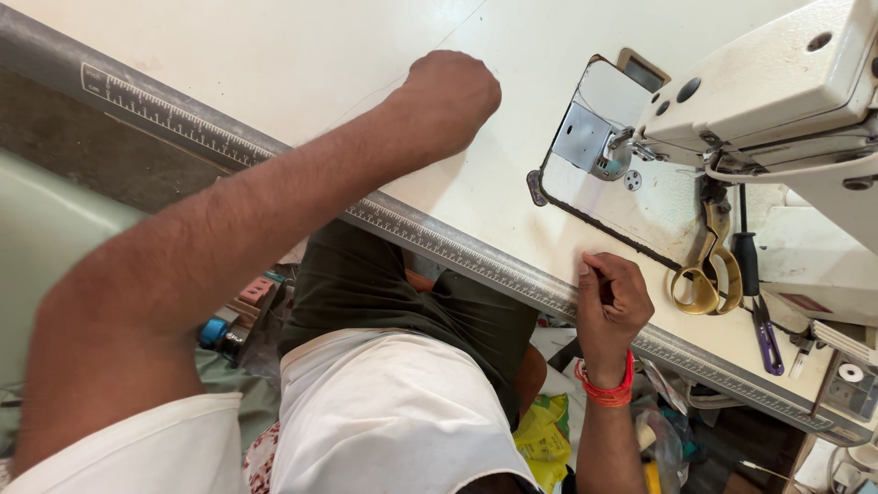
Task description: The person threads an industrial sewing machine at a workbench. They use a long screwdriver-like tool to guide the thread through the machine's upper path, pull the thread taut, then work the thread down toward the needle area and thread the needle by hand, making repeated fine adjustments at the needle and presser foot.
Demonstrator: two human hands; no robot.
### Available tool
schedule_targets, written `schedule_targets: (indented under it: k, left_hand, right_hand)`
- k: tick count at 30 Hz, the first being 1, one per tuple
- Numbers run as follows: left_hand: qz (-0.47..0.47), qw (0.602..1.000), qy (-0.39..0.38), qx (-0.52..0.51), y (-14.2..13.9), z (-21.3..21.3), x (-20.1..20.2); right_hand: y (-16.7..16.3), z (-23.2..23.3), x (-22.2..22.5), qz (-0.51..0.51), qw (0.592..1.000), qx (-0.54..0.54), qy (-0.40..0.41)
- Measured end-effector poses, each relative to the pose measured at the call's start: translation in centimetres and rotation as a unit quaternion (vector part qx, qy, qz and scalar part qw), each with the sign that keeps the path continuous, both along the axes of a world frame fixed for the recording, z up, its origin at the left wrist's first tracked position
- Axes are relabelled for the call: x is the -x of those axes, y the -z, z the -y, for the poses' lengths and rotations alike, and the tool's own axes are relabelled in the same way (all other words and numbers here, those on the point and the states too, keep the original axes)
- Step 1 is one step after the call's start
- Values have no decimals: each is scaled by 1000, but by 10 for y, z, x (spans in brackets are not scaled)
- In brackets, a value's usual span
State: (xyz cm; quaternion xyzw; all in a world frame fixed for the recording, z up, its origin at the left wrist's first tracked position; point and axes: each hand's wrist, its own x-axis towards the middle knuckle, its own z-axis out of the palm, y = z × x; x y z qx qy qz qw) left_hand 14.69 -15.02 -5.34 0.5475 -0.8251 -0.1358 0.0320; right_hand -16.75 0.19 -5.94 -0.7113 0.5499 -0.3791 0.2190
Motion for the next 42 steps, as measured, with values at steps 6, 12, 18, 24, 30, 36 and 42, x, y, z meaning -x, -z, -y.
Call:
schedule_targets:
  k: [6, 12, 18, 24, 30, 36, 42]
  left_hand:
    - [-56, 998, -3, -29, -10, -32, -9]
    - [-662, 648, -103, -362, -10, -145, 2]
    - [-784, 450, -195, -380, 8, -221, 30]
    - [-810, 404, -183, -383, 27, -244, 42]
    - [-794, 428, -183, -392, 40, -258, 48]
    - [-795, 420, -167, -404, 44, -268, 50]
    - [-796, 425, -152, -403, 42, -279, 53]
  right_hand:
    - [-4, -4, -4, 57, 998, -14, 19]
    - [-10, -36, -39, 260, 950, -169, -29]
    - [-4, -50, -63, 380, 853, -332, -135]
    - [-3, -66, -62, 385, 842, -348, -149]
    - [4, -81, -58, 413, 821, -367, -144]
    - [5, -95, -58, 439, 807, -364, -151]
    - [6, -109, -56, 450, 806, -351, -154]
